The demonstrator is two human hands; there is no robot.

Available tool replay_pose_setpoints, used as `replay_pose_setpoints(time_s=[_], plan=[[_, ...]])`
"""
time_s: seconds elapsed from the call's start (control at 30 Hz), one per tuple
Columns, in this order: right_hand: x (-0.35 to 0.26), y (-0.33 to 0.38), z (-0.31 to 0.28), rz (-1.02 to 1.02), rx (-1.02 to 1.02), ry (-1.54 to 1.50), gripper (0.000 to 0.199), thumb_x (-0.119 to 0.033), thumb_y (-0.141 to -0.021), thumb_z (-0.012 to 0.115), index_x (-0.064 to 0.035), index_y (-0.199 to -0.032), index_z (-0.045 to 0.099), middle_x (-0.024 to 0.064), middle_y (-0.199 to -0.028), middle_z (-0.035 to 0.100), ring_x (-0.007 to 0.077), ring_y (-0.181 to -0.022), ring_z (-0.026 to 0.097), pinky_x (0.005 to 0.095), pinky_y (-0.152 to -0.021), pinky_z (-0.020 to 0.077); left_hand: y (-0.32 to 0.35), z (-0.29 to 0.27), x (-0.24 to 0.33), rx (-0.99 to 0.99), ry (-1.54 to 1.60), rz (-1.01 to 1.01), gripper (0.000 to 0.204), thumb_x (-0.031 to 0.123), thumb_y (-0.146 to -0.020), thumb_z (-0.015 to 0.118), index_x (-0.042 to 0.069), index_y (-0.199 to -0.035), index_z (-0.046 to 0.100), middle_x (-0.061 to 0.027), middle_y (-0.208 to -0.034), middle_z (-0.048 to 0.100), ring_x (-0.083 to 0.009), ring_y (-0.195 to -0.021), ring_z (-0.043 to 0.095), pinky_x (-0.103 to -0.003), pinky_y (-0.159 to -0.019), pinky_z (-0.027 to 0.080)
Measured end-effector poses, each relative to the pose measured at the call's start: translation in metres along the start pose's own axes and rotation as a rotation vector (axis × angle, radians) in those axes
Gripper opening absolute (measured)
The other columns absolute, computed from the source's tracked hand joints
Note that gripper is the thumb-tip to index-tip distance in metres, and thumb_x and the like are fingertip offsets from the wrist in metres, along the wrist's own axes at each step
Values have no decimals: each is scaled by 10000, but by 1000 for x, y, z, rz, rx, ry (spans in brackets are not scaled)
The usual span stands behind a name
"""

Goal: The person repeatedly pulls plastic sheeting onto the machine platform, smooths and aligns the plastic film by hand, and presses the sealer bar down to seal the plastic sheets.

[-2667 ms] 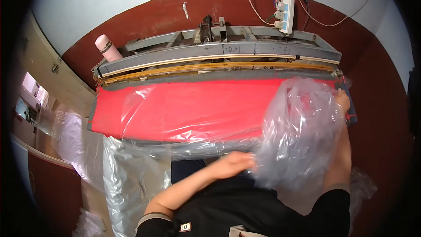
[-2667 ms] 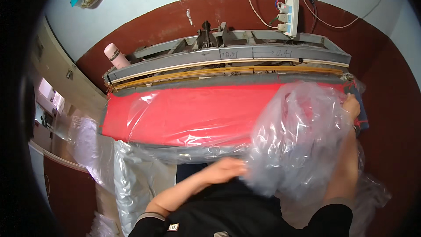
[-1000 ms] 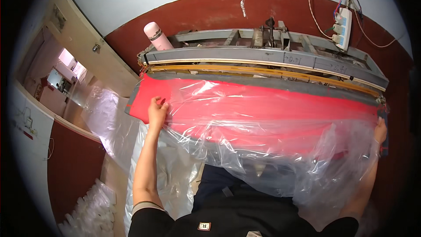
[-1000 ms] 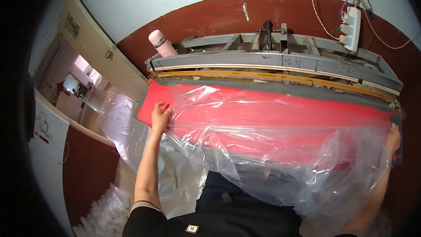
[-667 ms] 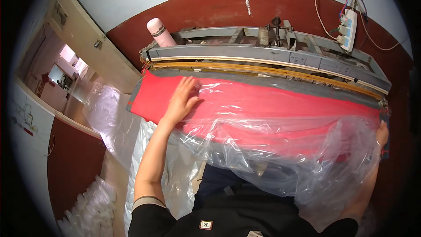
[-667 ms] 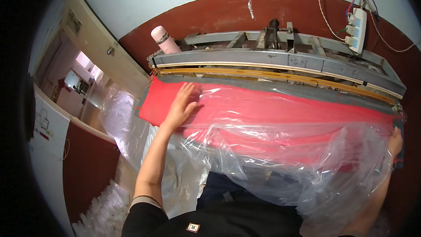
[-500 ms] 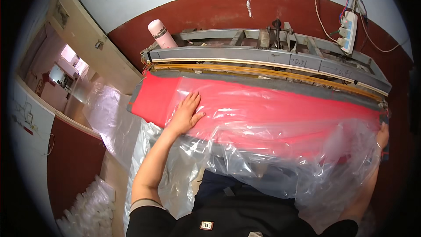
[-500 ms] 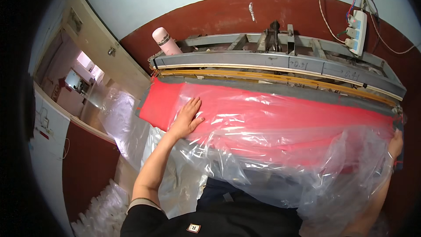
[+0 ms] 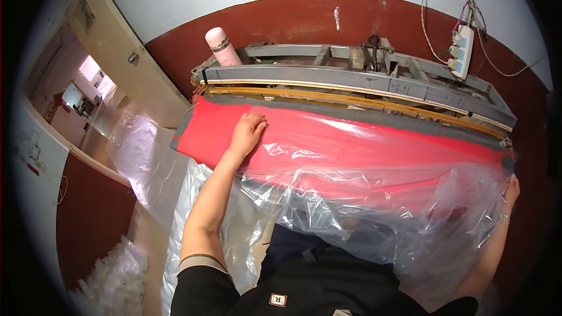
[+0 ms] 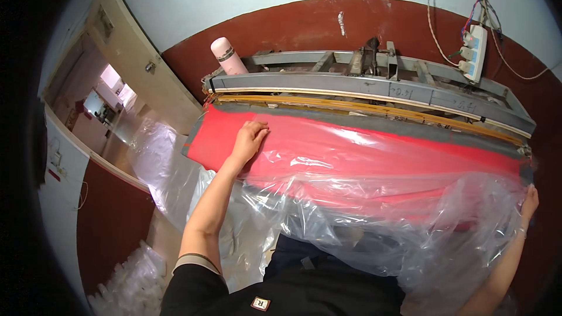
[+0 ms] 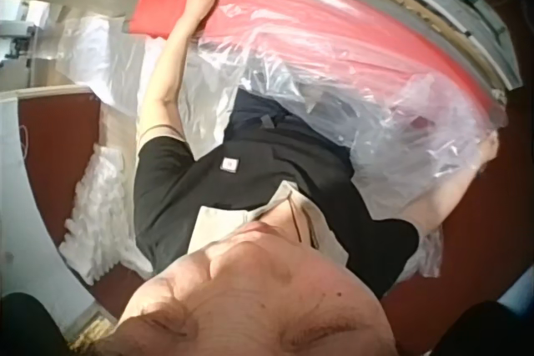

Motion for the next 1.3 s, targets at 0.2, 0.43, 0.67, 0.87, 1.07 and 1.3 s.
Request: replay_pose_setpoints(time_s=[0.2,0.43,0.67,0.87,1.07,1.3], plan=[[-25,41,-26,203,-47,-261,310,-306,-880,517,-17,-968,585,3,-844,560,75,-809,516,219,-741,417,-21,1,-48,192,-139,-347,204,48,-715,590,45,-919,578,-134,-932,590,-328,-852,567,-404,-706,460],[-48,16,-35,51,-118,-146,252,-268,-876,529,-34,-910,618,-21,-752,561,50,-645,478,193,-570,388,-31,14,-67,-92,-110,-528,148,141,-703,644,93,-842,639,-117,-916,600,-301,-871,574,-394,-711,462],[-66,-28,-24,-65,-60,200,261,-232,-838,557,-5,-726,620,-24,-579,522,88,-533,458,252,-483,348,-26,0,-47,98,-239,-279,103,161,-718,607,67,-758,598,-98,-842,596,-308,-813,567,-413,-674,452],[-124,-40,19,-194,140,1022,430,-358,-825,415,-17,-690,640,192,-766,620,352,-723,597,447,-639,448,-29,-22,-95,556,261,-507,229,213,-843,439,-8,-793,475,-154,-738,515,-225,-726,497,-366,-669,418],[-175,16,81,-319,402,441,209,-213,-845,458,-25,-830,548,222,-805,573,412,-770,542,476,-675,420,-20,-16,-120,655,-77,-458,189,156,-864,410,-21,-807,446,-237,-748,514,-369,-690,512,-410,-640,410],[-168,-1,136,-328,260,-176,161,-193,-847,532,-44,-787,545,22,-612,510,96,-557,477,240,-514,386,-36,-2,-190,624,111,-515,204,167,-858,422,-11,-760,436,-139,-657,474,-244,-613,457,-355,-610,396]])
Point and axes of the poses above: each hand's wrist, its own y-axis away from the middle knuckle, its own z-axis out of the palm, x = y × z, the point moved 8 cm from there along -y, towards the middle knuckle
